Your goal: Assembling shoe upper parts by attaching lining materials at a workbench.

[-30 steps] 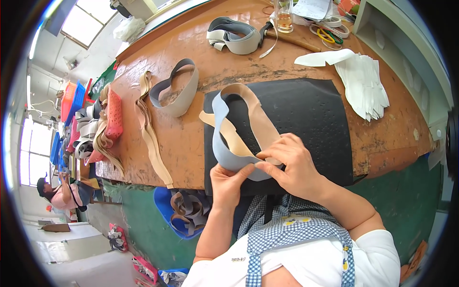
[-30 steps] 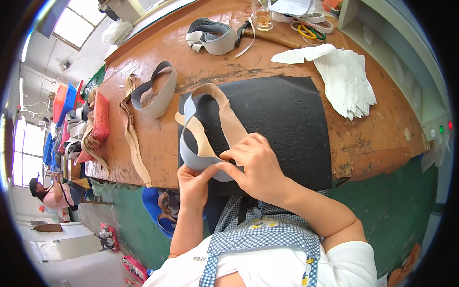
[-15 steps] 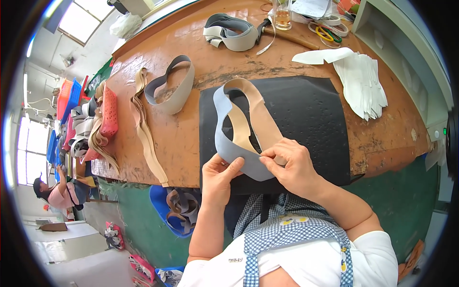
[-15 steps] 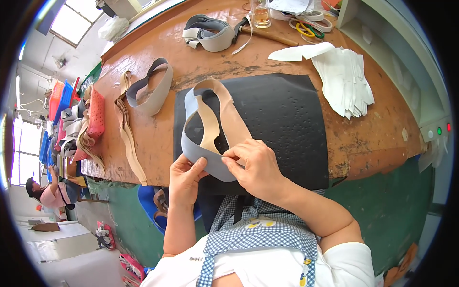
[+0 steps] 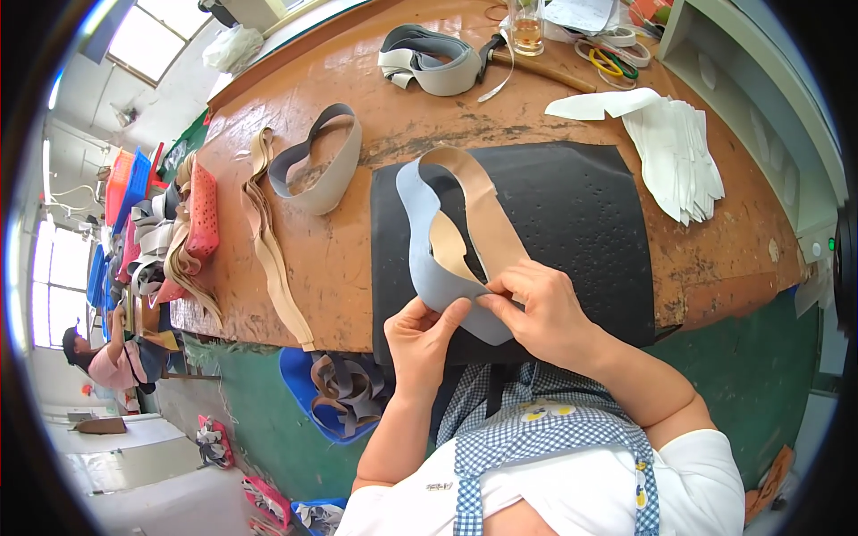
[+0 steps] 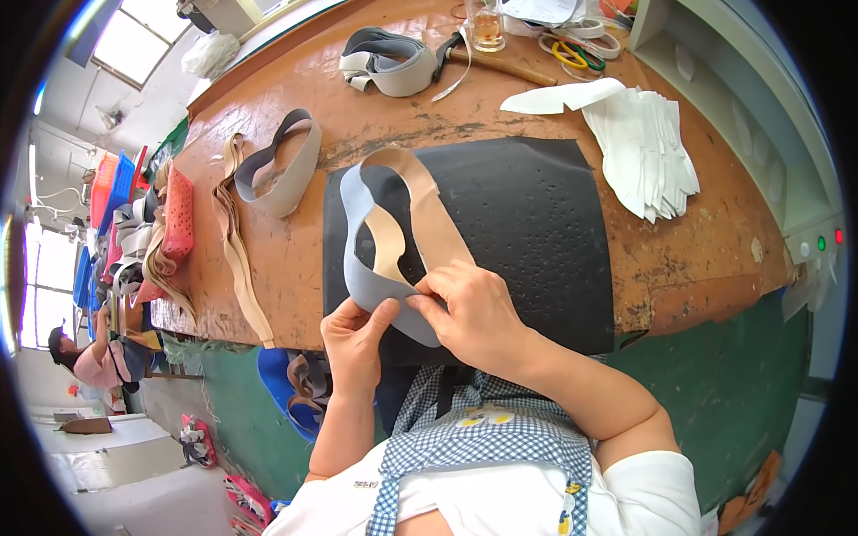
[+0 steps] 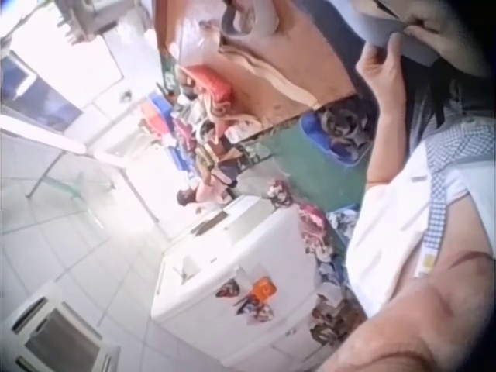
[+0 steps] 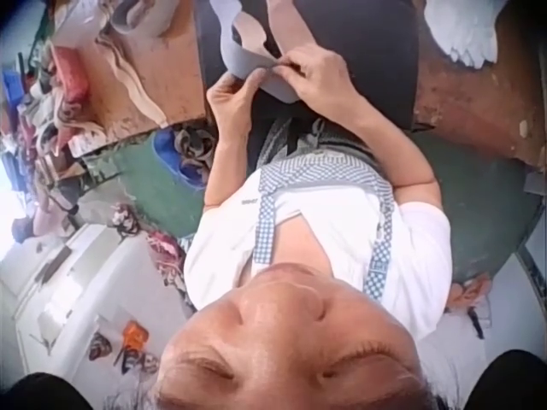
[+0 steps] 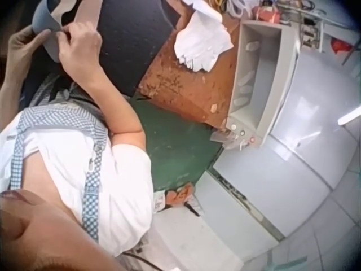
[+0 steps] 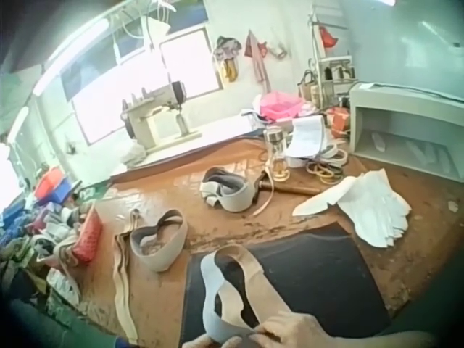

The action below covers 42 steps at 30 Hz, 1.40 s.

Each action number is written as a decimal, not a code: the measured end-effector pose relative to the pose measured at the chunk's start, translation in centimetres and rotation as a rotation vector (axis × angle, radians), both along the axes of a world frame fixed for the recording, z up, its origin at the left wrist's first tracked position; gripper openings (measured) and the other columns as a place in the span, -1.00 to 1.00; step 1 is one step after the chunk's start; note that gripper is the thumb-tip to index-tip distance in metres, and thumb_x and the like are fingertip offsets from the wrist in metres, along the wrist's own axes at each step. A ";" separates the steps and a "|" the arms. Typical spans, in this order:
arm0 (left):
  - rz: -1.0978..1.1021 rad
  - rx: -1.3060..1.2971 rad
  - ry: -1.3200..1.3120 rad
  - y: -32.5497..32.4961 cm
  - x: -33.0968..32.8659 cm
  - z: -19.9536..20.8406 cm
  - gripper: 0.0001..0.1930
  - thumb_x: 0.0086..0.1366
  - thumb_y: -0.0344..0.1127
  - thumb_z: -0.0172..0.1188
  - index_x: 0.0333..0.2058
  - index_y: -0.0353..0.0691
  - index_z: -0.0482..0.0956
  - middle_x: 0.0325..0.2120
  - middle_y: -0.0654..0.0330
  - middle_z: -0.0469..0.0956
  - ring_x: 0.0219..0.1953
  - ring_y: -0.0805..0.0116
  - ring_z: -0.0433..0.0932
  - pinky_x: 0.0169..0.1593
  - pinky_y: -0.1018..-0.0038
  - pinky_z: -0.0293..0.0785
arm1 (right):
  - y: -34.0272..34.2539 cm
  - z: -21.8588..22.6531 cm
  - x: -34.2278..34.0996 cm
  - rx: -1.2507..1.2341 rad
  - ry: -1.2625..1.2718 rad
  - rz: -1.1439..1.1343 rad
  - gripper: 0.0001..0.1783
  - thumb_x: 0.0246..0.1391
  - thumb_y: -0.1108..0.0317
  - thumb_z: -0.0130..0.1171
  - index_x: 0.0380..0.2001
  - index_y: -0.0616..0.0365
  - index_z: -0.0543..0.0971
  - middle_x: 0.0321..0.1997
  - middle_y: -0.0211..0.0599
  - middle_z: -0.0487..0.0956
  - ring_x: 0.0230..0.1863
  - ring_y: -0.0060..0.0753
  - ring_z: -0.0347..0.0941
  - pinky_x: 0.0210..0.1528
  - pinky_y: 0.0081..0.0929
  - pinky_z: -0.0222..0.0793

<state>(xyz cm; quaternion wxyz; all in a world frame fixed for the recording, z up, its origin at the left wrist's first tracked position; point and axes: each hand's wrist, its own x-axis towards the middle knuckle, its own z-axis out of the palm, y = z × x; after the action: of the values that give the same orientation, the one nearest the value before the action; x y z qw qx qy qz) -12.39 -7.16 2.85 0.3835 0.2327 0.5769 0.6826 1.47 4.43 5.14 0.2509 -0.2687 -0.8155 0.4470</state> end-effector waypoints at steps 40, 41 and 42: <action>-0.003 -0.016 -0.295 -0.6 -2.7 0.1 -0.90 0.27 -0.44 0.29 -0.27 -0.32 0.61 -0.37 0.20 0.65 -0.35 0.49 0.63 -0.16 0.51 0.60 | -0.4 0.9 -1.1 -0.335 -0.037 0.082 -0.83 0.09 0.42 0.31 -0.33 0.34 0.66 -0.43 -0.17 0.68 -0.39 -0.47 0.64 -0.31 -0.51 0.56; -0.027 -0.034 -0.279 -0.7 -3.0 0.0 -0.90 0.27 -0.43 0.30 -0.27 -0.32 0.61 -0.37 0.20 0.66 -0.35 0.48 0.63 -0.16 0.50 0.61 | -0.5 0.9 -1.1 -0.332 -0.044 0.089 -0.83 0.09 0.42 0.31 -0.32 0.34 0.66 -0.42 -0.17 0.68 -0.39 -0.47 0.64 -0.30 -0.51 0.57; -0.023 -0.044 -0.275 -0.6 -3.0 0.2 -0.89 0.26 -0.44 0.31 -0.28 -0.34 0.62 -0.37 0.19 0.66 -0.36 0.49 0.63 -0.18 0.51 0.61 | -0.5 0.9 -1.1 -0.327 -0.051 0.095 -0.83 0.09 0.41 0.30 -0.32 0.34 0.66 -0.41 -0.17 0.69 -0.38 -0.47 0.64 -0.29 -0.51 0.57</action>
<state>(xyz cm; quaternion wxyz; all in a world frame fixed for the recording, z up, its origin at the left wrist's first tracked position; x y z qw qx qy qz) -15.36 -7.78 3.05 0.4717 0.1349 0.5309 0.6909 0.38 3.92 6.02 0.1617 -0.2784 -0.7496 0.5783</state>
